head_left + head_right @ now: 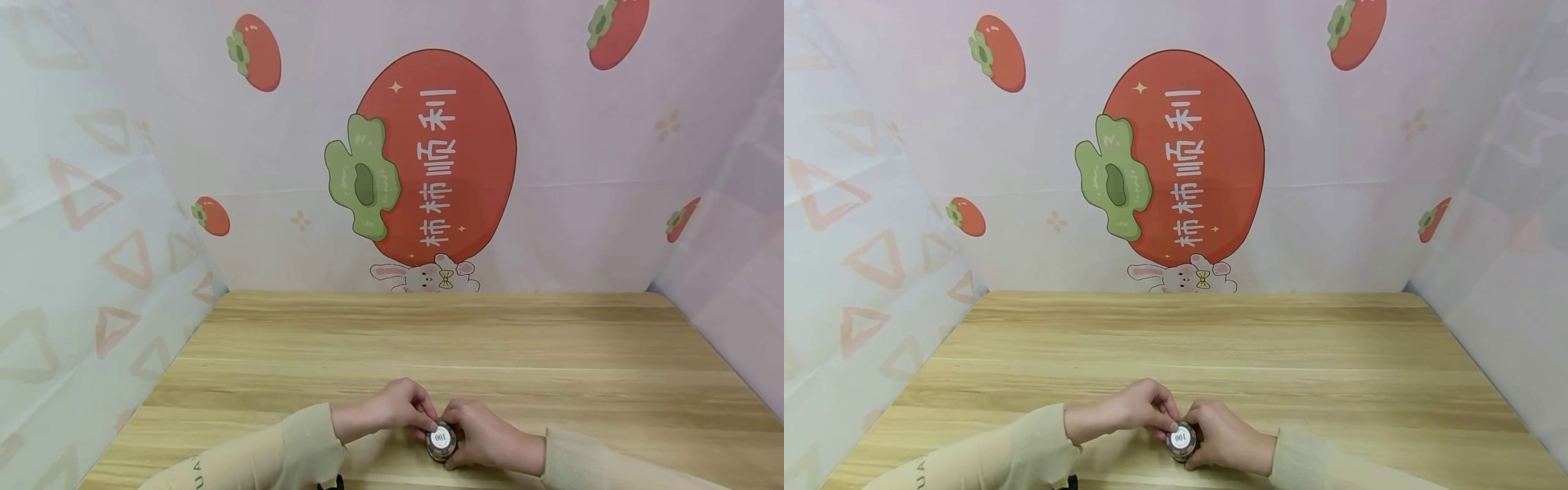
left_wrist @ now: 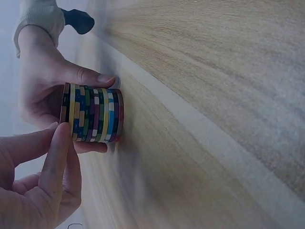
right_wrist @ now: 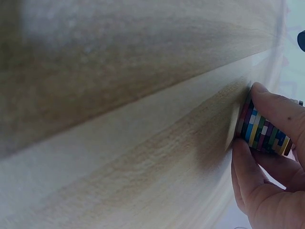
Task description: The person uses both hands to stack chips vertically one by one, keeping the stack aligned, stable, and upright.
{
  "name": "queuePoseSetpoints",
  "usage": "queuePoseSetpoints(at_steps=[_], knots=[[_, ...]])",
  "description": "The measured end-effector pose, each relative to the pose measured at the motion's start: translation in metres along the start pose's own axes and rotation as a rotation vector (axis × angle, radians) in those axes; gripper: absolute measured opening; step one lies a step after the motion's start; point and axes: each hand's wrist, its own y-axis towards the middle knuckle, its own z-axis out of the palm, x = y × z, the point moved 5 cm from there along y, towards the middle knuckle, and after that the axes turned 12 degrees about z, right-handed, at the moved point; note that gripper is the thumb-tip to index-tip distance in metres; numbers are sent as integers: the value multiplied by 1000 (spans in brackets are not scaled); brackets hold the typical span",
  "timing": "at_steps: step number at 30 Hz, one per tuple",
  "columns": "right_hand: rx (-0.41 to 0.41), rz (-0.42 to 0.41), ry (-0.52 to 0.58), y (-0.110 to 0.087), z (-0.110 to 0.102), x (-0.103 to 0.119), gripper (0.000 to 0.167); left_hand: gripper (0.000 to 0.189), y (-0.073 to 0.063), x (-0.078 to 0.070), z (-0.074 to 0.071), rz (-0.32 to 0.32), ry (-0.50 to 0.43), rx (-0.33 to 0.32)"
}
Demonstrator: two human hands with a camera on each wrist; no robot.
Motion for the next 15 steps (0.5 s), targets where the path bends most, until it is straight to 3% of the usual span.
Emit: queuePoseSetpoints(at_steps=[9, 15], knots=[[0, 6, -13, 0, 2, 0, 35, 6, 1, 2, 1, 13, 32, 5], [25, 52, -5, -2, -1, -5, 44, 7, 4, 6, -12, 56, 131, 4]])
